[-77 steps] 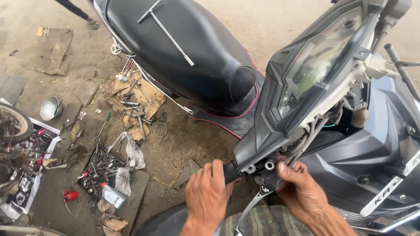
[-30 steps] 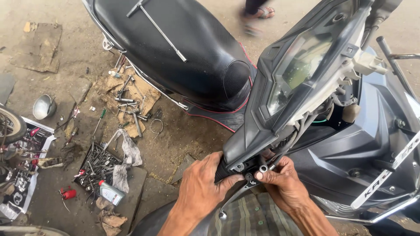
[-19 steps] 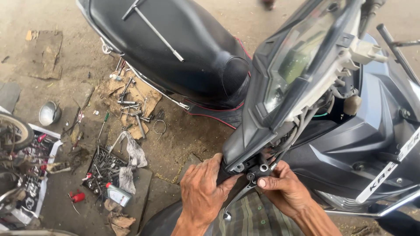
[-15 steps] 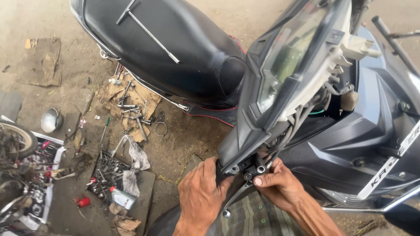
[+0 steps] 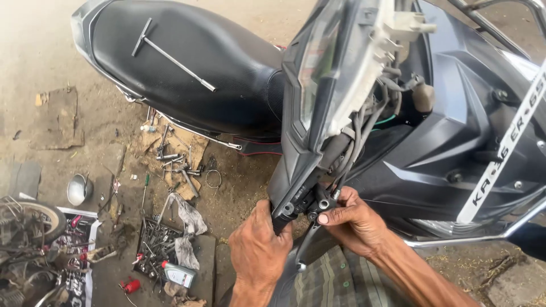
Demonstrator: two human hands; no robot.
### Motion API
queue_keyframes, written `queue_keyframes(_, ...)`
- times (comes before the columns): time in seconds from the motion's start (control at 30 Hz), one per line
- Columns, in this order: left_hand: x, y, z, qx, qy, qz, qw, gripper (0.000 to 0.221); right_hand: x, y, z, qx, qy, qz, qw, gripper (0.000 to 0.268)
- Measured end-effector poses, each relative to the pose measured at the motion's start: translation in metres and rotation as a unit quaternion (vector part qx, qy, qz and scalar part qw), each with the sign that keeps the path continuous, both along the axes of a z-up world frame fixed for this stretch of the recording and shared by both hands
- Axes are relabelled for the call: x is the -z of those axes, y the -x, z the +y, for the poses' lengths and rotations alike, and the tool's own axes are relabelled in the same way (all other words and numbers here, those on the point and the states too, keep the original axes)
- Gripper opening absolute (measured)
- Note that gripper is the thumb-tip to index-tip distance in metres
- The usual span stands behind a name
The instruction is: The person repairs the handlebar assembly of a scooter parked on a roadside. They use a long wrench on a bolt, then work by hand to loosen, reposition and tighten the brake lever and handlebar clamp components, handling small bolts and fasteners from the ground beside the scooter.
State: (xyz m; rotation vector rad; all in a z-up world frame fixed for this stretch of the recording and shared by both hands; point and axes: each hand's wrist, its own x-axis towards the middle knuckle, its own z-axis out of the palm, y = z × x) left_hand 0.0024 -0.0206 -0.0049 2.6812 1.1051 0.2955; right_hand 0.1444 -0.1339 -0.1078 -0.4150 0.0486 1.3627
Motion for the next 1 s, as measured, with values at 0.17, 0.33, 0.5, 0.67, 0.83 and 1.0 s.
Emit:
queue_keyframes(0.17,-0.013,-0.007,-0.006,-0.033,0.065,0.047,0.996,0.038,-0.010,-0.005,-0.012,-0.008,0.040,-0.033,0.999,0.022)
queue_keyframes(0.33,-0.026,-0.011,0.003,0.001,0.141,0.074,0.987,0.045,-0.012,-0.004,-0.010,-0.018,0.030,-0.016,0.999,0.020)
queue_keyframes(0.5,-0.037,-0.019,0.010,-0.014,0.210,0.103,0.972,0.040,0.000,-0.004,-0.002,-0.019,-0.001,0.012,1.000,0.024)
queue_keyframes(0.67,-0.026,-0.012,0.012,-0.002,0.193,0.098,0.976,0.038,0.016,0.000,-0.003,-0.008,-0.018,0.030,0.999,0.026)
queue_keyframes(0.83,-0.012,0.000,0.003,0.034,0.045,0.025,0.998,0.042,0.003,0.000,-0.009,0.020,0.005,-0.053,0.998,0.021)
queue_keyframes(1.0,-0.022,-0.005,-0.004,0.016,0.095,0.053,0.994,0.059,-0.023,-0.004,-0.010,0.025,0.012,-0.060,0.998,0.022)
